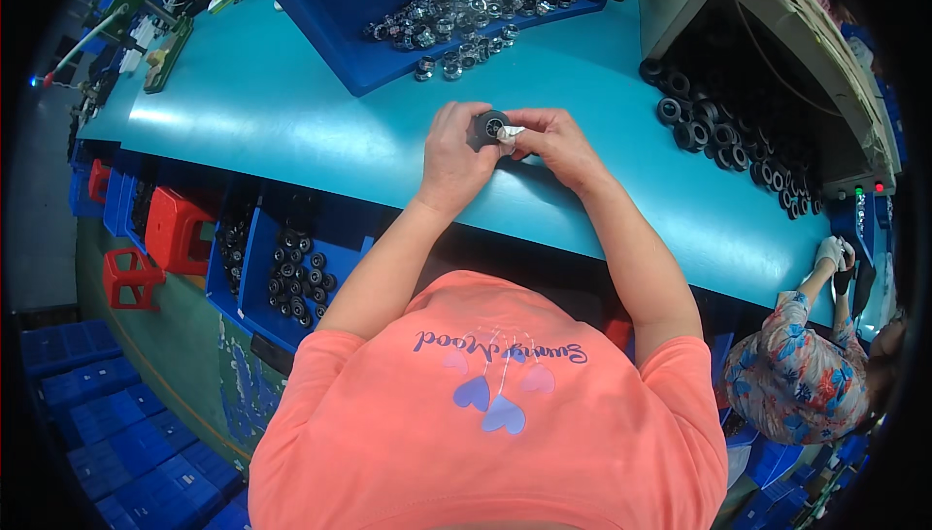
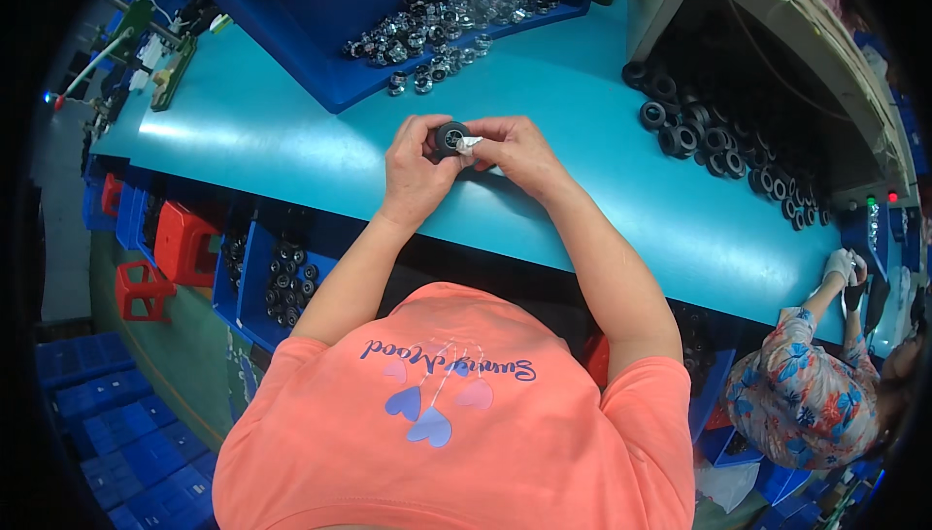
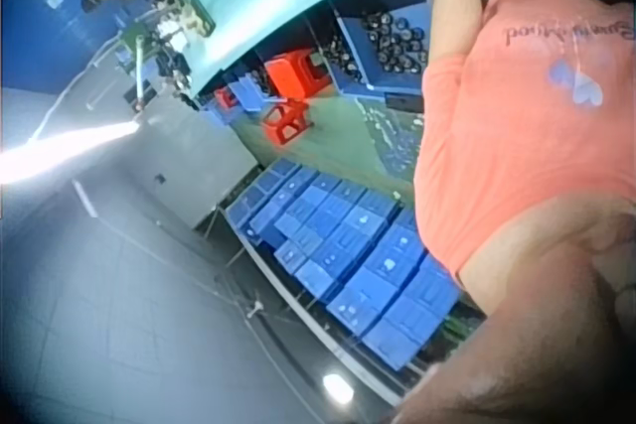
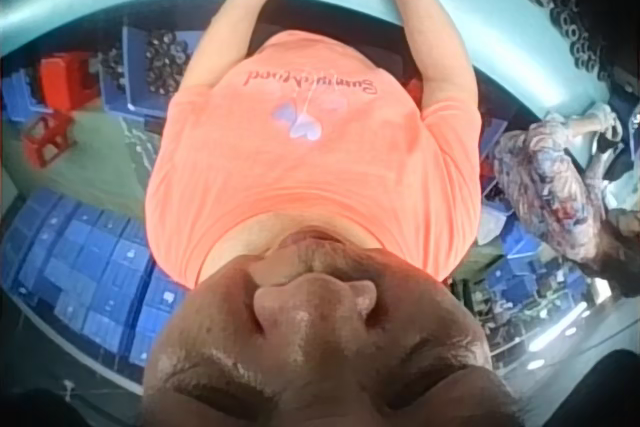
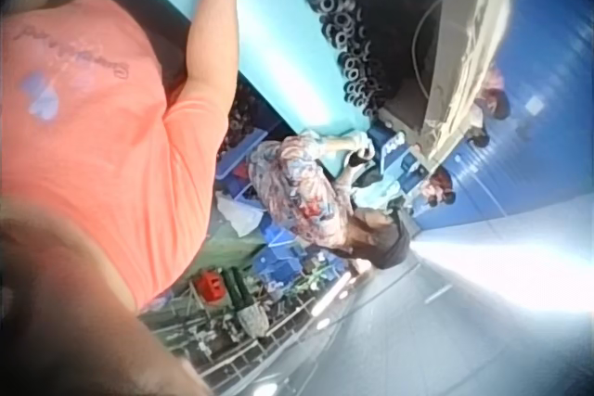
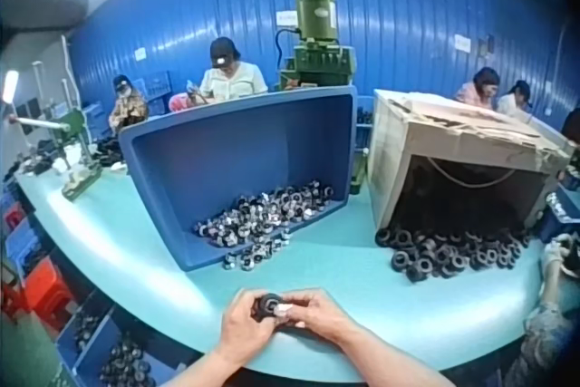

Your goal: Assembling mechanical parts by inserting metal rings into larger housing components at a factory workbench.

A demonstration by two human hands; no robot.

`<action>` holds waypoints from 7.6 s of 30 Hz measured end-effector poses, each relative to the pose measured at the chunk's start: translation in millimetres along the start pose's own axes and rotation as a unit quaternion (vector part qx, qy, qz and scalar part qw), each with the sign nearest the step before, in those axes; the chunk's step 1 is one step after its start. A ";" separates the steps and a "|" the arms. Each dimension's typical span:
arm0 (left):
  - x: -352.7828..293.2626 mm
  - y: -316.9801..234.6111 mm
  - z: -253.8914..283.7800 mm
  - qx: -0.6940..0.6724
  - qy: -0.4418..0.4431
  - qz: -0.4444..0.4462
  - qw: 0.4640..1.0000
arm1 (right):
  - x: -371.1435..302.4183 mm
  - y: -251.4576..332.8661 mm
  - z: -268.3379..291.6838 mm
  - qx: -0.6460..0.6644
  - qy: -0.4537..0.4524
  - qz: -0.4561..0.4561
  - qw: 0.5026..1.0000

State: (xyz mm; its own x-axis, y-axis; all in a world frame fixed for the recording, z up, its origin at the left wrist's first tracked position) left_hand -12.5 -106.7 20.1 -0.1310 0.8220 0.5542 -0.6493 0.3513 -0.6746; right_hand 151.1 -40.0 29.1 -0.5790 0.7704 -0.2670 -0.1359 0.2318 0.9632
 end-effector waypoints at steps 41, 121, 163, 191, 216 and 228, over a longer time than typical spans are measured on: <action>-104.8 33.4 203.0 0.123 -0.014 0.092 0.988 | -23.2 61.2 110.3 -0.375 -0.284 0.140 0.871; -1.9 -3.2 -10.6 -0.469 0.060 0.180 0.863 | -14.6 -4.0 14.1 0.158 0.020 -0.043 0.986; 0.2 6.0 -3.6 -0.514 0.072 0.240 0.820 | -19.2 1.5 19.2 0.139 -0.004 0.051 0.989; -7.3 8.0 -8.6 -0.456 0.081 0.241 0.853 | -16.9 -8.9 8.7 -0.024 -0.051 0.082 0.995; -11.5 31.9 -4.8 -0.619 0.059 0.276 0.733 | -15.0 -10.2 4.4 0.073 -0.065 0.110 0.989; -10.7 18.9 -6.0 -0.537 0.100 0.227 0.806 | -25.4 2.7 -7.1 -0.158 -0.183 0.262 0.934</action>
State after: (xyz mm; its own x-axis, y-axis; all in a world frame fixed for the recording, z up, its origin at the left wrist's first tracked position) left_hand -18.9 -106.2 -1.5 0.0211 0.9933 0.1138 0.4695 0.0907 -0.8783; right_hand 159.8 -63.2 38.7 -0.3259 0.8942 0.3070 -0.1746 -0.3760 0.9100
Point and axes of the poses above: each hand's wrist, its own x-axis towards the middle knuckle, its own z-axis out of the back of the hand, y = z × x, the point moved 1 cm from there along x, towards the middle knuckle, and after that the axes turned 5 degrees about -z, right-handed, at the moved point
